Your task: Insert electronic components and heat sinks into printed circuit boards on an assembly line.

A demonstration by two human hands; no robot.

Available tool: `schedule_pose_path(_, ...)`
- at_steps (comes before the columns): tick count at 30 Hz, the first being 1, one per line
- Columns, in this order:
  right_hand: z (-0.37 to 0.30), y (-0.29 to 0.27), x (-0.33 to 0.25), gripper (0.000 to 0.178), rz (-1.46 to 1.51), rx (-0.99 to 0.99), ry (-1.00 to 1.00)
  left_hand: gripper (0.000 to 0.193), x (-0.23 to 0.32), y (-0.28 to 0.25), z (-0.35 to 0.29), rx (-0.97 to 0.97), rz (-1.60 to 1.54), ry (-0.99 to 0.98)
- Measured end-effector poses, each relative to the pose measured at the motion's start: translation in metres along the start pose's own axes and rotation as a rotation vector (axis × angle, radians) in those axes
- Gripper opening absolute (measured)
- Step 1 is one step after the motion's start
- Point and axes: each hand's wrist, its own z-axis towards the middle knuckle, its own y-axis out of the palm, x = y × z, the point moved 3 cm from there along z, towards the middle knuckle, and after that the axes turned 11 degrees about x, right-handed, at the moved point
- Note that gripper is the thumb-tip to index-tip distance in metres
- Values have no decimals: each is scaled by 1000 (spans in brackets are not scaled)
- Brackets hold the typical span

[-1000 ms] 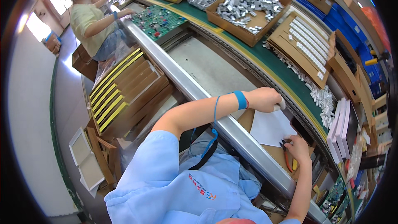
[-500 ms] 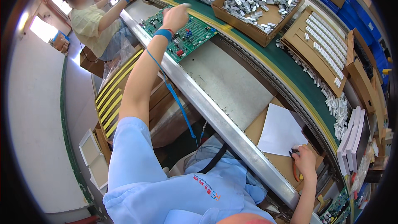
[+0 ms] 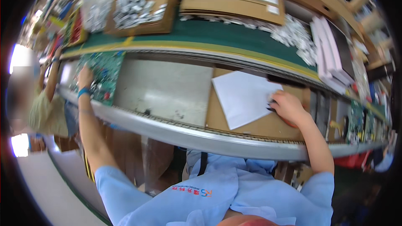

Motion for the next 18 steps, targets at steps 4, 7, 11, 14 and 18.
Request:
schedule_pose_path(4, 4, -1, 2, 15, 13, -26, -6, 47, -29, 7, -6, -34, 55, -53)
schedule_pose_path(7, -1, -10, 4, 20, -2, -98, 56, 48, 7, -8, -6, -73, 89, -28)
schedule_pose_path(11, -3, -32, -5, 28, 144, -100, 1, 44, 15, -24, -25, -90, 75, -17)
schedule_pose_path(14, -11, -54, -5, 30, 217, 8, -34, 43, 75, -52, -40, -68, 84, 88)
schedule_pose_path(18, -19, -98, -5, 24, 306, 303, -54, 44, 130, -90, -69, -109, -4, 157)
